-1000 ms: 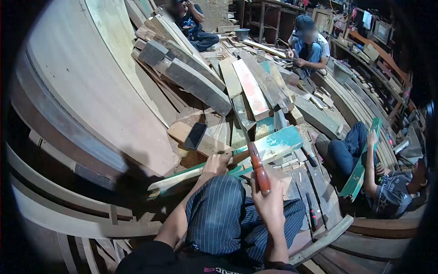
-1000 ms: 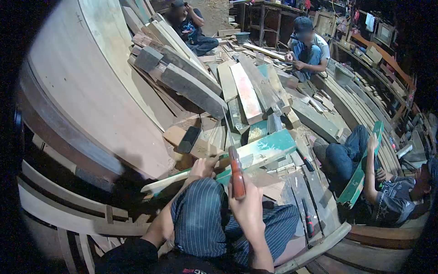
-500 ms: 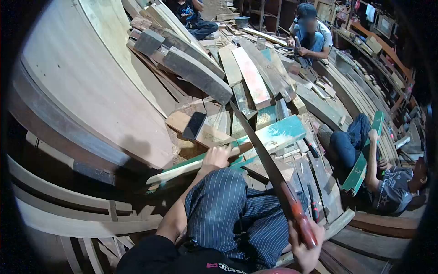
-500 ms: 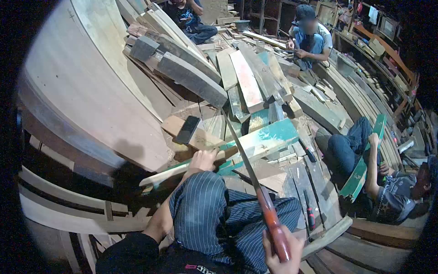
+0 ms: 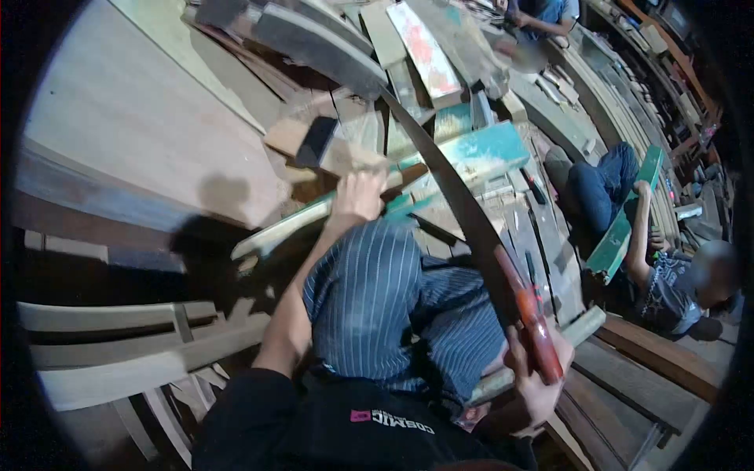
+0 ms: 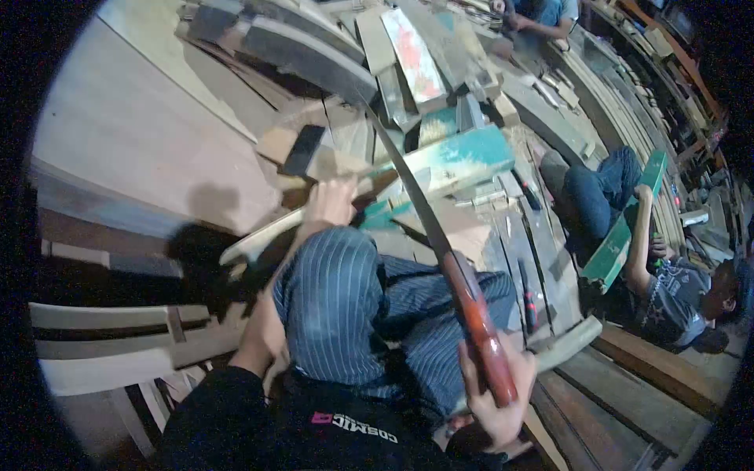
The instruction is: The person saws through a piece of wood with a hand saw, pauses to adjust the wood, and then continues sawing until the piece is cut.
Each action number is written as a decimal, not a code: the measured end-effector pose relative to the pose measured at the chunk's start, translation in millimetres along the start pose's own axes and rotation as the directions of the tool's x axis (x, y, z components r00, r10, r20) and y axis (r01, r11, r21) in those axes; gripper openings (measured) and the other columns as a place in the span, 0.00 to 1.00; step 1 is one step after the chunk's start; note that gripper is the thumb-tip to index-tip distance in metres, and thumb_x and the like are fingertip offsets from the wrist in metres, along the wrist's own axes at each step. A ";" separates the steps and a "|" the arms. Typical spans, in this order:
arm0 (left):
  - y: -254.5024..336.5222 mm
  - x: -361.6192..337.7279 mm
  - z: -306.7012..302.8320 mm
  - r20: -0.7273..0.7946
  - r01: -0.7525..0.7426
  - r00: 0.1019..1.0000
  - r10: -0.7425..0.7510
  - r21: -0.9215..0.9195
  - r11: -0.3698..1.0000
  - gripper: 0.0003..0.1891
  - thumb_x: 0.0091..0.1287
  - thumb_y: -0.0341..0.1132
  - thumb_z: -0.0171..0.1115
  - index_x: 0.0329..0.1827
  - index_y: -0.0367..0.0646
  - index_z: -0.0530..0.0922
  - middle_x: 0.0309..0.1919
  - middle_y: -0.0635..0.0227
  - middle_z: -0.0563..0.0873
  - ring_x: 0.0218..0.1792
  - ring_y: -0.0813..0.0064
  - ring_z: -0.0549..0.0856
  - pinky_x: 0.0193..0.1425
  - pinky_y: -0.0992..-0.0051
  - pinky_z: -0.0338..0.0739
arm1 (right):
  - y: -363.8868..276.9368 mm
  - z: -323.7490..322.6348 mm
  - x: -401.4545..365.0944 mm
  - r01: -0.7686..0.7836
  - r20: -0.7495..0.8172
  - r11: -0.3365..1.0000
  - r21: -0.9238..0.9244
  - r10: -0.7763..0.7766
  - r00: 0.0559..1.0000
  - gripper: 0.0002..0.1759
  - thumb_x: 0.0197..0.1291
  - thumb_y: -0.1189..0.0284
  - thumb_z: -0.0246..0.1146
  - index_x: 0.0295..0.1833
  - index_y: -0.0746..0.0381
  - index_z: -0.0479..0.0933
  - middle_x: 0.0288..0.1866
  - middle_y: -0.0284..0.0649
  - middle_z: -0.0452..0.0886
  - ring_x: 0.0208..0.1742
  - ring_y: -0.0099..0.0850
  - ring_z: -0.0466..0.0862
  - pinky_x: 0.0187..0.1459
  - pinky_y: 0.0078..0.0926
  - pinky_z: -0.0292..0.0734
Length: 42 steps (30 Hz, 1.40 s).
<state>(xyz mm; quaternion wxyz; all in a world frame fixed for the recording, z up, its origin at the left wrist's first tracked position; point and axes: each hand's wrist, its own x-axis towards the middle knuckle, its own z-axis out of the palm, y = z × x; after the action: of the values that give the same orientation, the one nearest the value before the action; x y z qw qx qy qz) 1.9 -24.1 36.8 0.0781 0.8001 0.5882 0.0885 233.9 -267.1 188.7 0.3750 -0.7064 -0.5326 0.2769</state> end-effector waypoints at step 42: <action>-12.0 12.3 -4.5 0.022 0.015 1.000 -0.012 -0.119 0.993 0.17 0.54 0.26 0.62 0.49 0.42 0.79 0.36 0.45 0.86 0.42 0.46 0.85 0.50 0.53 0.79 | 18.4 -22.1 -18.3 0.113 -0.019 0.963 -0.246 -0.122 0.992 0.20 0.61 0.57 0.65 0.41 0.67 0.78 0.25 0.40 0.79 0.23 0.28 0.78 0.27 0.25 0.71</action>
<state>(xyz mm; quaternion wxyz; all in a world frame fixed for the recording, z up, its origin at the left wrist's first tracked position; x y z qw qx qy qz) -6.7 -8.8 39.0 0.1323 0.7908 0.5865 0.1144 256.3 -292.6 185.9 0.3099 -0.7190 -0.5971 0.1746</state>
